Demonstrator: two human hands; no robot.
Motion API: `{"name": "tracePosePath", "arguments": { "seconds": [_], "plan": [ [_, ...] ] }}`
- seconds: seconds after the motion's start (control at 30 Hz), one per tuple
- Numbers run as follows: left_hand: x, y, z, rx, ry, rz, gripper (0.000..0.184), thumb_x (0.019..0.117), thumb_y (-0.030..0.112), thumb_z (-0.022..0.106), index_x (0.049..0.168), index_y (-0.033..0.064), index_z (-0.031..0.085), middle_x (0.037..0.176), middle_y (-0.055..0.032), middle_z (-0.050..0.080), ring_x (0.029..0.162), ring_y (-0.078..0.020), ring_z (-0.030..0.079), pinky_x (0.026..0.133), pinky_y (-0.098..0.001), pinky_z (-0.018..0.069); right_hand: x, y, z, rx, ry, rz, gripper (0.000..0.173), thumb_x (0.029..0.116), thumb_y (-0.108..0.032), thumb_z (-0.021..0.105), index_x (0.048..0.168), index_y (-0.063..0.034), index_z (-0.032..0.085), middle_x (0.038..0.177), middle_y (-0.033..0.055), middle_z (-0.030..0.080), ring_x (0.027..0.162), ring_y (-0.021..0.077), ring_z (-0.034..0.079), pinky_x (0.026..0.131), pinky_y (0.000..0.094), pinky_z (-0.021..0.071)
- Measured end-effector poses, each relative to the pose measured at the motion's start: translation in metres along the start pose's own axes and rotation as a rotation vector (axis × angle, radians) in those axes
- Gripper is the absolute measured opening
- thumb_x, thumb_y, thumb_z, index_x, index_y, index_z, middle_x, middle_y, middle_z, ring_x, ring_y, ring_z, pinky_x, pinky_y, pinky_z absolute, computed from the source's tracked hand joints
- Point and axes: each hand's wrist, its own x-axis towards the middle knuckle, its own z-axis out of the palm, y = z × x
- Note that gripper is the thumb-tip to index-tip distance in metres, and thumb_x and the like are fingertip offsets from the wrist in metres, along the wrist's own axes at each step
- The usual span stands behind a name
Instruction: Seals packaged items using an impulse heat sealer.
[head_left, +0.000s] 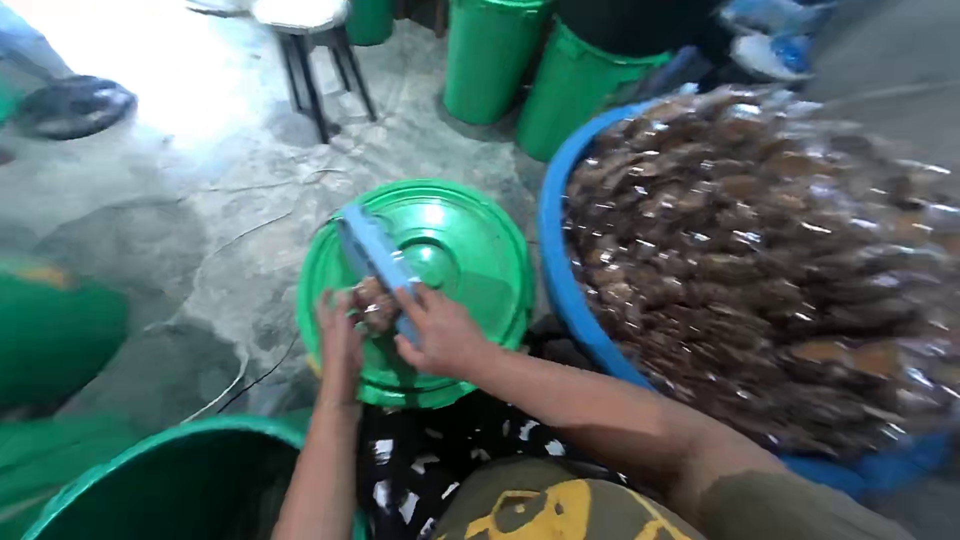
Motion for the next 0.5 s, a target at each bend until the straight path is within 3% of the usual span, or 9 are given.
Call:
{"name": "tracePosePath", "arguments": {
  "seconds": [0.03, 0.1, 0.2, 0.23, 0.3, 0.33, 0.4, 0.43, 0.5],
  "plan": [
    [0.004, -0.004, 0.001, -0.053, 0.041, -0.023, 0.051, 0.1118, 0.029, 0.028, 0.156, 0.0053, 0.019, 0.131, -0.0189, 0.053, 0.098, -0.0196, 0.061, 0.080, -0.0365, 0.0535, -0.001, 0.003, 0.001, 0.028, 0.020, -0.009, 0.064, 0.0992, -0.032, 0.058, 0.156, -0.0059, 0.042, 0.151, 0.0279, 0.048, 0.133, 0.0412, 0.055, 0.105, 0.0527, 0.0481],
    [0.005, -0.004, 0.000, -0.149, 0.069, -0.013, 0.048, 0.1124, 0.026, 0.024, 0.153, 0.0021, 0.021, 0.126, -0.0120, 0.052, 0.095, -0.0111, 0.059, 0.080, -0.0293, 0.0522, -0.003, 0.007, 0.000, 0.070, 0.036, -0.014, 0.064, 0.0991, -0.031, 0.060, 0.155, -0.0055, 0.043, 0.153, 0.0279, 0.046, 0.136, 0.0407, 0.053, 0.107, 0.0521, 0.0473],
    [-0.004, 0.019, 0.007, -0.304, 0.112, -0.014, 0.042, 0.1124, 0.034, 0.015, 0.144, 0.0102, 0.027, 0.104, 0.0004, 0.054, 0.077, -0.0032, 0.059, 0.069, -0.0226, 0.0525, -0.001, 0.011, -0.002, 0.093, 0.053, -0.023, 0.063, 0.0985, -0.031, 0.062, 0.153, -0.0046, 0.046, 0.152, 0.0268, 0.048, 0.136, 0.0393, 0.053, 0.106, 0.0511, 0.0479],
    [-0.007, 0.025, 0.009, -0.318, 0.091, -0.036, 0.046, 0.1116, 0.040, 0.010, 0.143, 0.0115, 0.027, 0.103, 0.0009, 0.056, 0.077, -0.0037, 0.061, 0.069, -0.0234, 0.0534, -0.001, 0.012, -0.002, 0.099, 0.054, -0.026, 0.063, 0.0986, -0.031, 0.062, 0.153, -0.0041, 0.046, 0.152, 0.0269, 0.047, 0.137, 0.0393, 0.052, 0.107, 0.0509, 0.0474],
    [-0.009, 0.030, 0.009, -0.241, -0.066, -0.068, 0.062, 0.1089, 0.049, 0.002, 0.147, 0.0076, 0.029, 0.114, -0.0029, 0.058, 0.091, -0.0076, 0.063, 0.079, -0.0288, 0.0543, 0.000, 0.014, -0.001, 0.109, 0.062, -0.036, 0.063, 0.0982, -0.030, 0.063, 0.152, -0.0034, 0.047, 0.152, 0.0276, 0.048, 0.136, 0.0398, 0.053, 0.107, 0.0509, 0.0477],
    [-0.008, 0.029, 0.012, -0.139, -0.120, -0.054, 0.060, 0.1096, 0.047, 0.007, 0.135, 0.0067, 0.043, 0.104, 0.0010, 0.063, 0.086, -0.0049, 0.065, 0.076, -0.0266, 0.0562, 0.000, 0.014, -0.002, 0.107, 0.058, -0.039, 0.062, 0.0987, -0.030, 0.062, 0.153, -0.0038, 0.046, 0.152, 0.0277, 0.047, 0.135, 0.0400, 0.053, 0.106, 0.0506, 0.0481],
    [-0.005, 0.026, 0.018, 0.127, -0.170, 0.039, 0.038, 0.1103, 0.037, 0.030, 0.117, 0.0073, 0.053, 0.082, 0.0076, 0.059, 0.068, 0.0010, 0.058, 0.064, -0.0202, 0.0521, 0.001, 0.012, -0.004, 0.102, 0.048, -0.053, 0.060, 0.0991, -0.031, 0.061, 0.152, -0.0056, 0.049, 0.151, 0.0286, 0.047, 0.135, 0.0409, 0.053, 0.105, 0.0510, 0.0483],
    [-0.007, 0.028, 0.019, 0.255, -0.151, 0.106, 0.037, 0.1090, 0.035, 0.041, 0.121, 0.0025, 0.055, 0.084, 0.0036, 0.057, 0.069, -0.0001, 0.056, 0.066, -0.0216, 0.0511, 0.002, 0.011, -0.005, 0.091, 0.051, -0.071, 0.056, 0.0991, -0.031, 0.061, 0.149, -0.0067, 0.052, 0.151, 0.0288, 0.047, 0.136, 0.0414, 0.052, 0.106, 0.0519, 0.0477],
    [-0.013, 0.030, 0.018, 0.410, -0.108, 0.248, 0.047, 0.1051, 0.032, 0.052, 0.131, -0.0073, 0.053, 0.106, -0.0163, 0.063, 0.086, -0.0128, 0.061, 0.082, -0.0350, 0.0533, 0.000, 0.010, -0.005, 0.041, 0.119, -0.173, 0.047, 0.0986, -0.029, 0.063, 0.140, -0.0069, 0.062, 0.153, 0.0267, 0.047, 0.140, 0.0406, 0.047, 0.110, 0.0522, 0.0434]
  ]
}}
